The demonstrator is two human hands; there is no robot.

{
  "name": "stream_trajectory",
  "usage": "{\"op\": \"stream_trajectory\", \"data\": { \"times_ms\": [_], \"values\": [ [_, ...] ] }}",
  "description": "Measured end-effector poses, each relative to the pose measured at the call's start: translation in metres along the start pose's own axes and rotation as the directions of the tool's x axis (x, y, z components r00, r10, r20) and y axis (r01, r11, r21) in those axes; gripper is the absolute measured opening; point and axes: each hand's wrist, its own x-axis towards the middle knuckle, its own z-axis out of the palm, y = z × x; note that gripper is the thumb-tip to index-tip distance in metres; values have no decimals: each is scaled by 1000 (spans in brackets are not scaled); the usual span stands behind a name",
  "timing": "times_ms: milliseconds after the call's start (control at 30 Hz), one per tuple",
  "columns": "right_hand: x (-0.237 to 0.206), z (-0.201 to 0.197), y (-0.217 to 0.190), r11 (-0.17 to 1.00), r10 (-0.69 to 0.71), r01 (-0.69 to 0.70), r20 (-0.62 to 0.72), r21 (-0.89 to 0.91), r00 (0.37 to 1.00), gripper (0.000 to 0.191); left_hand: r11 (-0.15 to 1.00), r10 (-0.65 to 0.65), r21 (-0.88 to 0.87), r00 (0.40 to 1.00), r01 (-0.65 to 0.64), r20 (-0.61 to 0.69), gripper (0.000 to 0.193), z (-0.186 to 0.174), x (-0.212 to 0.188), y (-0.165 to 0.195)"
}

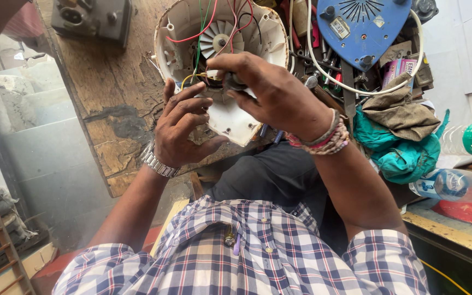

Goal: The person repairs a disassembled electric fan motor by stripping, twisting, and taping wires, and using a screwdriver to adjust internal components. The person uses pliers and electrical tape to secure connections and continues to manipulate the wiring throughout the clip.

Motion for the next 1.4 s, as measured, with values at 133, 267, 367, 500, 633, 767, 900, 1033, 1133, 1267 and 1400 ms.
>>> {"op": "stream_trajectory", "data": {
  "times_ms": [133, 267, 367, 500, 633, 767, 900, 1033, 1133, 1267, 1400],
  "values": [
    [1, 25, -8, 992, 64, -72, -74, -100, 995, 71, 1000, 10, 5, 1000, -10, 7, 47, 1, -1, -1],
    [-3, 43, -3, 907, 159, -202, -145, -369, 977, 68, 1000, 29, 10, 1000, -29, -6, 46, 1, -1, -3],
    [-9, 35, 5, 940, 141, -167, -107, -297, 984, 63, 999, 40, 23, 999, -40, -3, 45, -3, 0, -4],
    [-10, 13, 8, 996, -53, 46, -103, -71, 993, 57, 999, 30, 17, 1000, -30, 1, 41, -3, 3, -1],
    [-10, 4, -3, 880, 175, -178, -48, -440, 983, 64, 999, 31, -40, 1000, -31, -4, 42, 4, 5, 1],
    [3, 19, -4, 926, -23, -33, -143, -377, 989, 73, 1000, 28, -2, 1000, -28, -7, 43, 1, 2, -2],
    [-1, 16, -2, 941, 70, -116, -153, -317, 986, 76, 999, 35, 4, 999, -35, 21, 42, 0, 2, -3],
    [-8, 21, -2, 856, 62, -138, -165, -499, 984, 78, 999, 33, 3, 999, -33, 6, 44, 1, 3, -2],
    [-8, 30, 2, 944, 32, -93, -192, -317, 981, 77, 1000, 26, 0, 1000, -26, 0, 45, 0, 3, -2],
    [-12, 30, 9, 912, 87, -160, -203, -377, 975, 75, 1000, 15, 23, 1000, -16, 17, 45, 1, 3, -1],
    [-14, 22, 13, 961, 21, -73, -193, -266, 981, 66, 1000, 5, 25, 1000, -5, 21, 47, 2, 0, 0]
  ]
}}
